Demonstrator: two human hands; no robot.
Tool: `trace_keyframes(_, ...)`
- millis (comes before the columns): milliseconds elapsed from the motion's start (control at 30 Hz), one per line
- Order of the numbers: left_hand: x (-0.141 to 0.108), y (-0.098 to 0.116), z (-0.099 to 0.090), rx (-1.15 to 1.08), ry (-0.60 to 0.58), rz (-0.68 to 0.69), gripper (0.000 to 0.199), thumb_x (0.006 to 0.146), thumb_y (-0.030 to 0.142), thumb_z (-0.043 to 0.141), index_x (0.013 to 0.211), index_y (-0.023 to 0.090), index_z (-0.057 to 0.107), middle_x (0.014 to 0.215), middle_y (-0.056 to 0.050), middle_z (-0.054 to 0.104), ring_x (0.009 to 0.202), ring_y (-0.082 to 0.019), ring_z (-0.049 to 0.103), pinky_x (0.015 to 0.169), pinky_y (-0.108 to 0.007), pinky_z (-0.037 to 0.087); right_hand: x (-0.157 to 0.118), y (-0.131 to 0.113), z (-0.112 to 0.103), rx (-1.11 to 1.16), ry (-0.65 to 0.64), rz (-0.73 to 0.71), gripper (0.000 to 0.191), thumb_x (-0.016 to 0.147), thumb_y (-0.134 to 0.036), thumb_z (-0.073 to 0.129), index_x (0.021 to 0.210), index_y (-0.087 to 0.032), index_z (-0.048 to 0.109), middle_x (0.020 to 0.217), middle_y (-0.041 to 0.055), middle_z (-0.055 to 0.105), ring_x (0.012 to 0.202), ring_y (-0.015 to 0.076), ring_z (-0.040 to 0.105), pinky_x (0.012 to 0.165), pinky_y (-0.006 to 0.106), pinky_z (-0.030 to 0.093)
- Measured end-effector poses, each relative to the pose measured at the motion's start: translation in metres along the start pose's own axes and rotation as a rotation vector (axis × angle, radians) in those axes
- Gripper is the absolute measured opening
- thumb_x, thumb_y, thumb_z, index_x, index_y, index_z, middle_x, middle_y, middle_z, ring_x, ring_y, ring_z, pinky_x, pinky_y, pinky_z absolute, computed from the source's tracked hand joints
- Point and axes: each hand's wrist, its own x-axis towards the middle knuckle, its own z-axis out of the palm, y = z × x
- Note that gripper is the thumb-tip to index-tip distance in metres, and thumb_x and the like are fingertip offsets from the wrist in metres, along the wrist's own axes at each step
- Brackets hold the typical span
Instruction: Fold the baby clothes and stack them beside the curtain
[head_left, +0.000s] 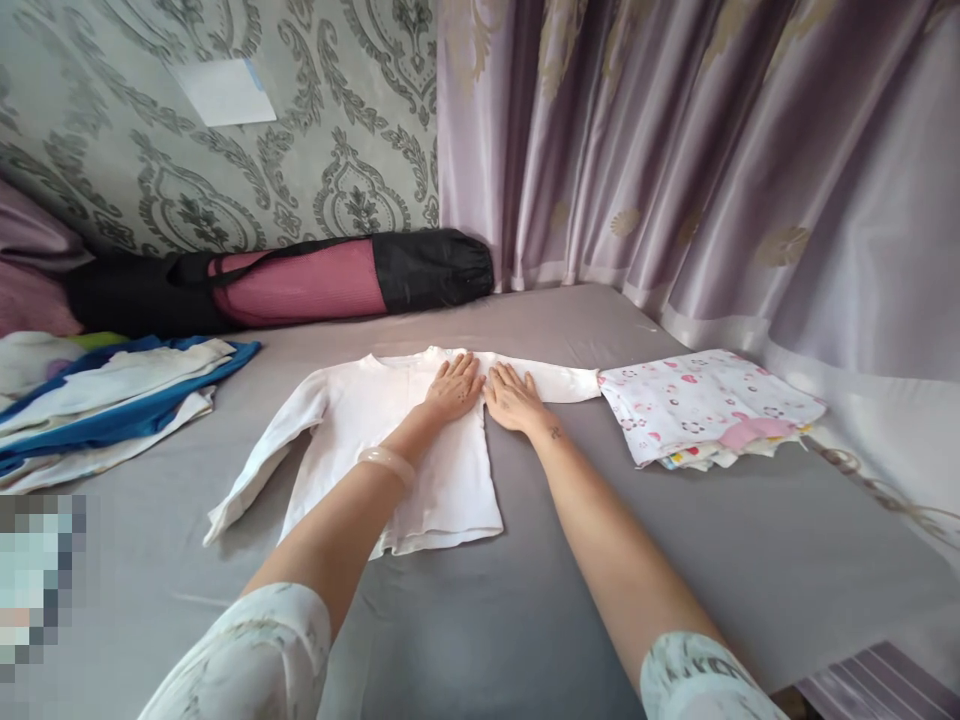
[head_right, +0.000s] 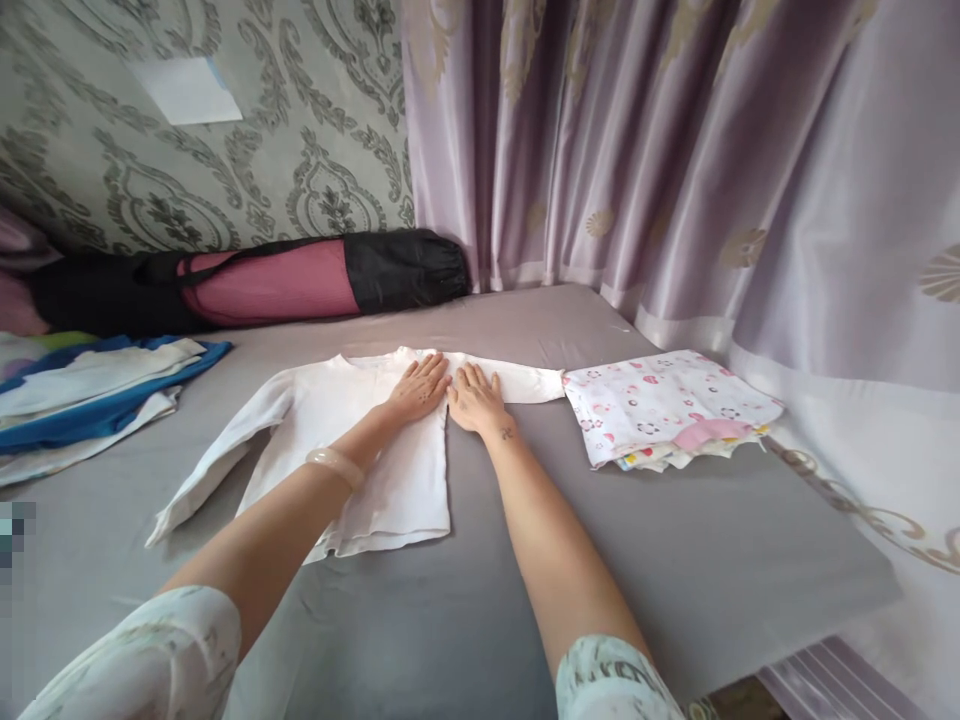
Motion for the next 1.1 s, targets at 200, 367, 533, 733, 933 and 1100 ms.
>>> trace_keyframes(200, -0.002, 0.003, -0.002, -0.003, 0.000, -0.015, 0.056, 0.100, 0.040, 0.021, 0.150, 0.017, 0.031, 0.159, -0.010, 0.024, 0.148, -0.024, 0.018, 0.119, -0.045, 0.016, -0.004, 0.045, -0.031, -0.153, 0.371, 0.220, 0.050, 0.094, -0.019, 0.027, 0.135, -0.011, 0.054, 0.149, 0.0140, 0.043, 0.144, 0.0279, 0.021, 0.115, 0.058, 0.001)
trace_keyframes(367, -0.001, 0.004, -0.001, 0.020, 0.000, -0.007, 0.059, 0.100, 0.043, 0.019, 0.150, 0.014, 0.030, 0.160, -0.011, 0.023, 0.148, -0.024, 0.017, 0.120, -0.045, 0.015, -0.009, 0.087, -0.039, -0.195, 0.378, 0.525, 0.044, 0.086, -0.014, 0.038, 0.121, -0.005, 0.064, 0.145, 0.0207, 0.045, 0.143, 0.0350, 0.020, 0.110, 0.066, 0.005)
trace_keyframes(533, 0.000, 0.003, 0.001, 0.012, 0.002, -0.011, 0.061, 0.099, 0.043, 0.018, 0.151, 0.013, 0.029, 0.160, -0.010, 0.023, 0.148, -0.024, 0.017, 0.120, -0.046, 0.015, -0.009, 0.100, -0.035, -0.182, 0.301, 0.589, 0.040, 0.085, -0.015, 0.040, 0.112, -0.010, 0.069, 0.128, 0.0204, 0.059, 0.135, 0.0347, 0.034, 0.110, 0.066, 0.005)
trace_keyframes(733, -0.001, 0.003, 0.000, 0.008, 0.001, -0.002, 0.061, 0.099, 0.043, 0.018, 0.150, 0.011, 0.030, 0.160, -0.011, 0.022, 0.148, -0.025, 0.017, 0.120, -0.045, 0.014, -0.009, 0.099, -0.035, -0.174, 0.257, 0.589, 0.041, 0.083, -0.009, 0.039, 0.109, -0.011, 0.071, 0.116, 0.0203, 0.065, 0.122, 0.0331, 0.049, 0.108, 0.065, 0.010)
trace_keyframes(933, -0.002, 0.005, -0.003, 0.007, -0.004, -0.005, 0.061, 0.099, 0.042, 0.018, 0.150, 0.009, 0.029, 0.160, -0.011, 0.022, 0.148, -0.026, 0.017, 0.120, -0.045, 0.014, -0.012, 0.095, -0.055, -0.056, 0.291, 0.582, 0.036, 0.082, -0.013, 0.047, 0.106, -0.016, 0.073, 0.108, 0.0174, 0.068, 0.109, 0.0317, 0.058, 0.100, 0.053, 0.034)
trace_keyframes(1100, -0.002, 0.005, -0.003, -0.002, -0.003, -0.010, 0.060, 0.100, 0.042, 0.018, 0.151, 0.012, 0.029, 0.160, -0.010, 0.022, 0.148, -0.025, 0.017, 0.120, -0.045, 0.014, -0.014, 0.102, -0.075, 0.218, 0.416, 0.503, 0.027, 0.076, -0.021, 0.057, 0.098, -0.019, 0.074, 0.096, 0.0107, 0.072, 0.090, 0.0258, 0.065, 0.077, 0.034, 0.048)
